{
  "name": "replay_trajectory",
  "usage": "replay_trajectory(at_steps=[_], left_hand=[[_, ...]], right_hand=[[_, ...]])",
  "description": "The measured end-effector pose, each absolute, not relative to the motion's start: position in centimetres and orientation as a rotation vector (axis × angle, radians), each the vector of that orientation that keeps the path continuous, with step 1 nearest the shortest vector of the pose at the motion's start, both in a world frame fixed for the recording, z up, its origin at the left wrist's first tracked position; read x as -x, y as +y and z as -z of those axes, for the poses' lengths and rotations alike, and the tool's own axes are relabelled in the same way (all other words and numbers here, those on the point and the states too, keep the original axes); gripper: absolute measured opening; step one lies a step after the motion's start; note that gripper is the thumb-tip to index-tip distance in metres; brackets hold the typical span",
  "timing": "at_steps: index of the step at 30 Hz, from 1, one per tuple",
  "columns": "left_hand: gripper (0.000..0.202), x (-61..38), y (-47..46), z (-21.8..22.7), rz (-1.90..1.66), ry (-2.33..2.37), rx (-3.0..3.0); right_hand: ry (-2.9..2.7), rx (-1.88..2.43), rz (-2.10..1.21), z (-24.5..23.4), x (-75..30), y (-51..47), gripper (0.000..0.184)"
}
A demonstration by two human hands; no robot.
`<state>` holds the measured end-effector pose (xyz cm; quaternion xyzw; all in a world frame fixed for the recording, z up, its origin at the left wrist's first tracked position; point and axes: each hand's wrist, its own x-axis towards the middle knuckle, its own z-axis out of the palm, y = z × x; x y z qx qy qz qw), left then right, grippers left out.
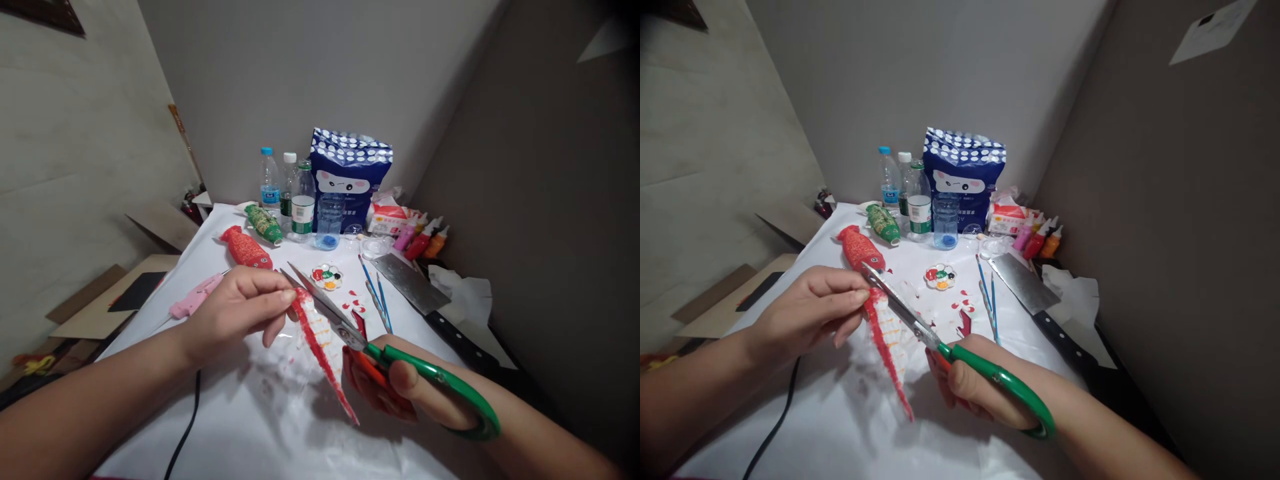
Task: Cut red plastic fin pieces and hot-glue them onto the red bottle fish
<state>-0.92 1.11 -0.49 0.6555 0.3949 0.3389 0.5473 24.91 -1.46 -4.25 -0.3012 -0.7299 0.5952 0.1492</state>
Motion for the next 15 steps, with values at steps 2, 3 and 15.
replay_trajectory(at_steps=[2,3,15], left_hand=[[0.021,0.9,1.5,0.6,-0.795,0.872,-1.412],[0.017,0.8,1.7,0.7,-0.79,0.856,-1.367],[0.019,-0.6,2.1,0.8,-0.608,1.002,-1.259]], right_hand=[[-2.034,0.824,-1.709,4.9,-24.3,-1.7,0.076],[-1.986,0.787,-1.707,5.4,-24.0,-1.8,0.076],[-1.581,0.756,-1.802,8.6,-21.9,-2.5,0.076]])
